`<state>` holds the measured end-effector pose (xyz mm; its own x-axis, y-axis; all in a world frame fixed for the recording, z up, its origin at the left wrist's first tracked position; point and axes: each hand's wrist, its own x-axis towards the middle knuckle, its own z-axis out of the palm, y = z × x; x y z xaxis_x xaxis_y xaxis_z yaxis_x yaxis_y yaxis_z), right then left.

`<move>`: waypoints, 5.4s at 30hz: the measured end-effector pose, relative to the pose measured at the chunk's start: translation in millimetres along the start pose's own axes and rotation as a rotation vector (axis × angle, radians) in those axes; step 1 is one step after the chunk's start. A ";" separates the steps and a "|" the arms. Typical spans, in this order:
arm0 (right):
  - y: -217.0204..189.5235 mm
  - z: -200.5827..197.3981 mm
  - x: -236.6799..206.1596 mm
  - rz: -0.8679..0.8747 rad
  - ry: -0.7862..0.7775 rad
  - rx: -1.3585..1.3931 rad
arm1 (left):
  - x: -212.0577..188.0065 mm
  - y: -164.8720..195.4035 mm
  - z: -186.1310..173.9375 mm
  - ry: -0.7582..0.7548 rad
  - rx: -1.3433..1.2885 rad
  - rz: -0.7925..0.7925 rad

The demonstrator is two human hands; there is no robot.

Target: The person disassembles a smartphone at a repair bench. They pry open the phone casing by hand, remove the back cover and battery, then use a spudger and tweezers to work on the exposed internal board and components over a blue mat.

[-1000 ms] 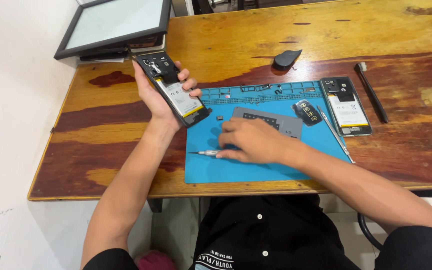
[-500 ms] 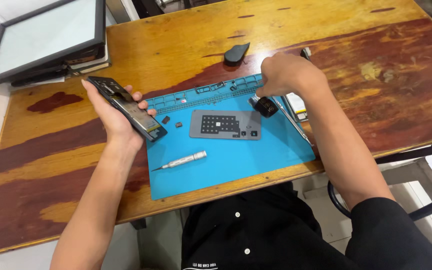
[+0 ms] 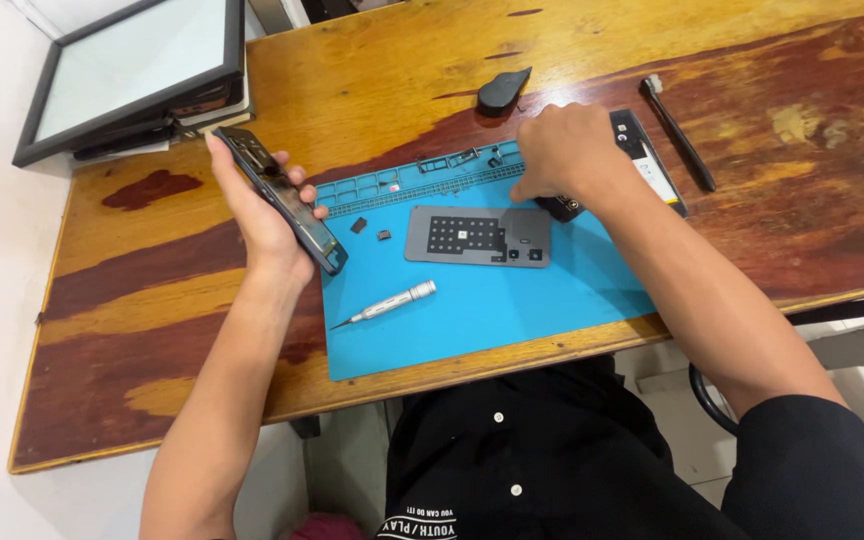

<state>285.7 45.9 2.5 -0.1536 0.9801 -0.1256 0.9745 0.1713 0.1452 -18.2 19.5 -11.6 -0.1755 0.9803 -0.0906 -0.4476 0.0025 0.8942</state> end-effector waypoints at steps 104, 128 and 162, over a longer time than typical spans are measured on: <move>-50.2 -12.4 -31.5 -0.681 0.198 1.065 | -10.3 -37.8 7.5 -0.675 -0.111 0.054; -70.7 -20.8 -53.0 -0.853 0.596 1.141 | -10.8 -65.7 -2.1 -0.766 0.116 0.205; -70.2 -19.6 -56.0 -0.896 0.675 1.117 | -9.6 -65.1 -4.7 -0.797 0.214 0.263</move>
<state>222.7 -19.1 18.5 -0.4660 0.5203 0.7157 0.1093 0.8365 -0.5369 8.5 9.0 -71.0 0.4525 0.8001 0.3939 -0.2902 -0.2855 0.9134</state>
